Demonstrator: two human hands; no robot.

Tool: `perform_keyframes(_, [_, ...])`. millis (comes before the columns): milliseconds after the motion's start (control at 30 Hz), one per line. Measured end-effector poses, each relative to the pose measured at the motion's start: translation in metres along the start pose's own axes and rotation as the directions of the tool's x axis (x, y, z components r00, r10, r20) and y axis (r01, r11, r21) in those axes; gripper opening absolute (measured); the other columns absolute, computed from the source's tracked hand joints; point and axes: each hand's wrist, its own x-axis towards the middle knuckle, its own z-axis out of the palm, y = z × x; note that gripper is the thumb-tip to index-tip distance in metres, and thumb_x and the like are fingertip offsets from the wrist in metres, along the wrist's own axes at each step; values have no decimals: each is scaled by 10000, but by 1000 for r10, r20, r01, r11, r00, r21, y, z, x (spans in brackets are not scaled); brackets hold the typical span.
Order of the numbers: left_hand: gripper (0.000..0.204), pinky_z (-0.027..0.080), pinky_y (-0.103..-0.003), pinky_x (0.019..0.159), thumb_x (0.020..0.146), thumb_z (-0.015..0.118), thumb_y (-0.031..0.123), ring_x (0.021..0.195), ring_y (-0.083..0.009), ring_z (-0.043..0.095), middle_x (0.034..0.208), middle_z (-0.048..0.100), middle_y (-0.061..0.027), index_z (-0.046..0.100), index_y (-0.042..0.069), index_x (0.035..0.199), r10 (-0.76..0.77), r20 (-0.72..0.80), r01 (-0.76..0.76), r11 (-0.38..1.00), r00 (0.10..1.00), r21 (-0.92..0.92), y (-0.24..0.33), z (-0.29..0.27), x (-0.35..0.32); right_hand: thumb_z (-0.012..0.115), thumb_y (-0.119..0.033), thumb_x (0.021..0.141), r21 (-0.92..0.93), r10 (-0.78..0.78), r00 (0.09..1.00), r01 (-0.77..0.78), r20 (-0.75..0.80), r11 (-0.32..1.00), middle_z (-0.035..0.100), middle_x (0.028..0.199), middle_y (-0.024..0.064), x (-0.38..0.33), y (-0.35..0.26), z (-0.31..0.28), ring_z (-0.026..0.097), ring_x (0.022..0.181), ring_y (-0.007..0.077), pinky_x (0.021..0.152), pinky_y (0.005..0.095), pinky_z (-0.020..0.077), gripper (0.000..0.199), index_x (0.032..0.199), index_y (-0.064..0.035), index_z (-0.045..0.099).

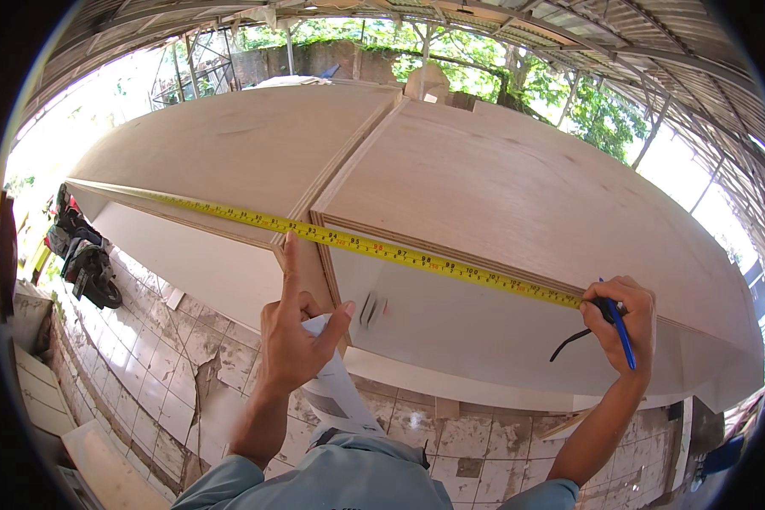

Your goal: The person looks at a technical drawing, walks through a workshop, and uses a measuring tape to check the dimensions of a large wooden cabinet while marking it with a pen.

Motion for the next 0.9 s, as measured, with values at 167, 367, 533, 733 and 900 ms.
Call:
perform_keyframes(167, [1014,403,-250,493,833,766,129,416,-138,487,510,528,-59,152,-32,1623,5,-50,-6,1000,999,-19,-1,3,-2,733,-112,708,-21,-24,1000,25,9,999,602,644,108,0,-1,-1,545,614,186,606,326,411,155,778,24,705])
perform_keyframes(367, [1021,431,-298,463,855,773,194,459,-181,558,583,544,-43,135,-116,1591,40,-32,-41,999,999,-29,-7,-2,-1,739,-92,705,-26,-33,999,34,17,999,601,649,106,1,-8,0,548,610,190,603,327,416,141,783,18,701])
perform_keyframes(533, [970,368,-217,525,835,770,113,449,-84,434,512,502,-20,217,6,1625,-16,-49,14,1000,999,-27,-5,-1,0,745,-104,707,-3,-55,999,55,-1,999,613,663,108,-1,-3,-3,570,619,197,615,337,439,144,798,4,711])
perform_keyframes(733, [886,308,-216,543,862,756,115,494,-52,372,512,432,22,291,6,1608,-19,-68,13,996,998,-87,-4,-5,-1,748,-133,728,-50,-48,998,50,31,998,647,709,100,4,-1,-2,618,670,228,648,331,485,144,826,-29,743])
perform_keyframes(900, [847,271,-239,537,870,735,102,501,-59,359,516,409,28,319,12,1603,83,-89,-86,996,993,-24,-6,-7,2,771,-96,728,-64,21,997,-16,79,998,652,735,83,0,-2,-9,603,694,188,648,322,473,131,836,-29,739])
